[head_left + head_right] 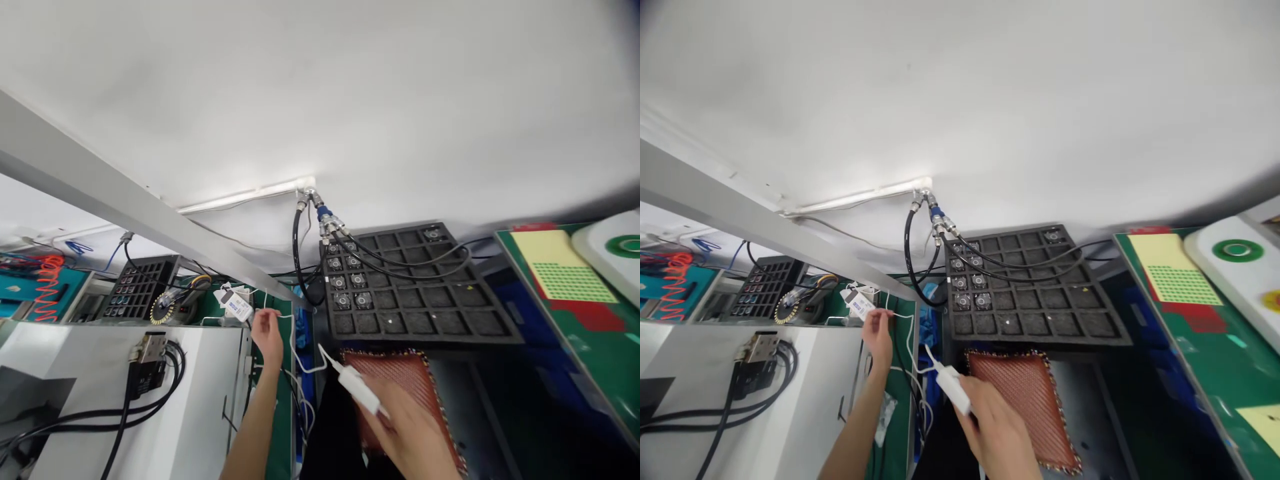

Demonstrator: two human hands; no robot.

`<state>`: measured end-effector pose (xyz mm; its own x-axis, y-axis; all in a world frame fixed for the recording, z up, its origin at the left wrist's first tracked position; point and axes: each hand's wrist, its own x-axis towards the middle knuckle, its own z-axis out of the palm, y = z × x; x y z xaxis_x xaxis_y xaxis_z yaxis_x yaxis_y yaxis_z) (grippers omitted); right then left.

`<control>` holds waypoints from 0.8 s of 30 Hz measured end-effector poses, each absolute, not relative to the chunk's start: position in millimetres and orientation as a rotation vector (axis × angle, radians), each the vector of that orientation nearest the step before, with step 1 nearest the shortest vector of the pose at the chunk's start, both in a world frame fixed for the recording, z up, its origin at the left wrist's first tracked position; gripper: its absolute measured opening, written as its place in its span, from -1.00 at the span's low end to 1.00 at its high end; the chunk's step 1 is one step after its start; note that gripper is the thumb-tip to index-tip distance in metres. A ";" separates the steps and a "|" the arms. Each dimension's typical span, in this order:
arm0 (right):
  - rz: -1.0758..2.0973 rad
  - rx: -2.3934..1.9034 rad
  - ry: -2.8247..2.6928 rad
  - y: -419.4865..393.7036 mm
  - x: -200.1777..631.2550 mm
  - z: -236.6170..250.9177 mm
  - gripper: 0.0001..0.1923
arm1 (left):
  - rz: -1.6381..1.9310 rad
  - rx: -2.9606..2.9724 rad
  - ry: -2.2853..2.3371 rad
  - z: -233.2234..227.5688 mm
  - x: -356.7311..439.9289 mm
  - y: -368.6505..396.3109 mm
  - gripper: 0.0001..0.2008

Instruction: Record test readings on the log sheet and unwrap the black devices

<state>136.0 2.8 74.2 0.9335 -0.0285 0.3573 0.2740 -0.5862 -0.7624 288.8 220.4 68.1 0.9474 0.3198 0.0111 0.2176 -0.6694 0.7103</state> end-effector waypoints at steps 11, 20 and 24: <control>-0.205 -1.785 -0.106 26.6 175.6 116.5 -0.82 | -0.754 2.105 -0.581 188.8 261.4 198.3 -0.71; 0.014 -1.642 0.031 35.6 176.7 111.9 -0.71 | 0.620 2.307 0.508 197.8 271.7 288.8 -0.72; 0.158 -1.630 0.067 39.0 166.4 97.0 -0.71 | 1.152 2.094 0.844 180.6 309.1 314.6 -0.70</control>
